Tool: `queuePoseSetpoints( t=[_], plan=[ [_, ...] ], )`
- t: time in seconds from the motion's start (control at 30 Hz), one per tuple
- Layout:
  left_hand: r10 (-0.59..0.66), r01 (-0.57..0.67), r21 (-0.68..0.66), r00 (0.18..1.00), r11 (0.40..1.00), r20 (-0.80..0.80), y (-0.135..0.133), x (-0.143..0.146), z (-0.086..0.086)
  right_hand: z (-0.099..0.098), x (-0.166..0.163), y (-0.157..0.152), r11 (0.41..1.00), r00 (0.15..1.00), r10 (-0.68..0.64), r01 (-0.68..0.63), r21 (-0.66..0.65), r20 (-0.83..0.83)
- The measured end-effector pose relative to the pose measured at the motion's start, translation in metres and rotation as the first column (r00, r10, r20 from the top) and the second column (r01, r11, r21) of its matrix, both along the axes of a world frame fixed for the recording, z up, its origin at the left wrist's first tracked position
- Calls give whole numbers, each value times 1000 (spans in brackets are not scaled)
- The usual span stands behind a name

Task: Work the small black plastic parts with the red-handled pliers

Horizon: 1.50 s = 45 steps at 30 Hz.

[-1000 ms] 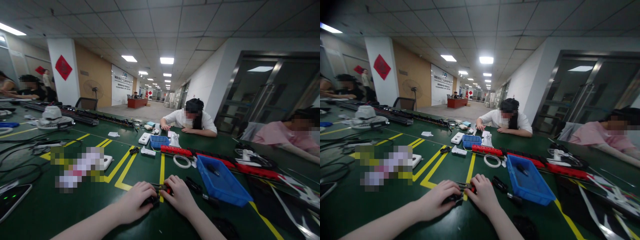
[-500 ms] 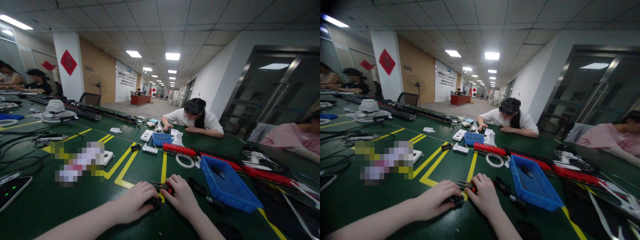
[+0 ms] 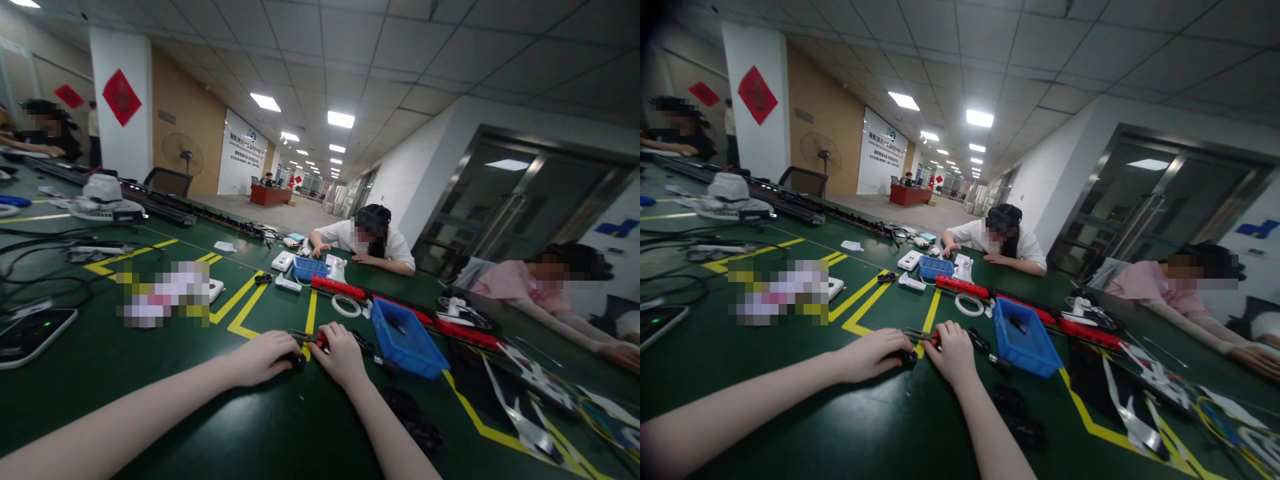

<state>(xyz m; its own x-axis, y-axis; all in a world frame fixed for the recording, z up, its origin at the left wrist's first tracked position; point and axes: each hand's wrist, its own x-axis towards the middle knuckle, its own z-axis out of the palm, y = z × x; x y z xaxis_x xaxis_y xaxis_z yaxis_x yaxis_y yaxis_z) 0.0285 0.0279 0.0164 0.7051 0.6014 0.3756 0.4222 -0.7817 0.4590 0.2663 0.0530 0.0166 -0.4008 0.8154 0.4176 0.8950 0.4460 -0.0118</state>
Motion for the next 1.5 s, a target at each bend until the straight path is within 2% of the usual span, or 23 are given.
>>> queuePoseSetpoints(
  t=[0.1,0.23,0.37,0.57,0.63,0.73,0.9,1.03,1.17,1.4,1.5],
  plan=[
    [-3,4,45,1000,999,-21,-3,-7,1,-1,2,-3,1000,999,-25,25,-1,-43],
    [69,-67,74,997,995,-31,-9,-21,4,-1,6,-4,997,996,-23,17,-70,-84],
    [81,-79,78,996,994,-26,-28,-35,6,0,-2,-17,991,996,-67,59,-120,-59],
    [-14,29,157,995,987,-98,-68,-42,6,12,-18,-73,968,999,-33,27,-249,-22],
    [-24,47,192,992,980,-123,-73,-43,5,17,-12,-94,955,998,-57,43,-293,-39],
    [15,9,205,993,979,-119,-73,-45,3,20,3,-123,942,993,-109,88,-323,-46],
    [8,23,229,991,973,-135,-70,-46,0,11,13,-149,940,977,-210,193,-282,-31],
    [2,25,212,992,977,-124,-70,-46,-3,5,4,-147,933,957,-290,282,-224,0],
    [1,10,167,998,986,-64,-69,-46,-5,5,0,-143,944,958,-285,278,-176,-18],
    [-19,16,39,997,999,71,-64,-47,-10,10,5,-155,966,934,-252,230,-115,-254],
    [-39,47,-54,989,997,146,-64,-44,-10,10,7,-158,981,883,-195,176,-84,-427]
  ],
)
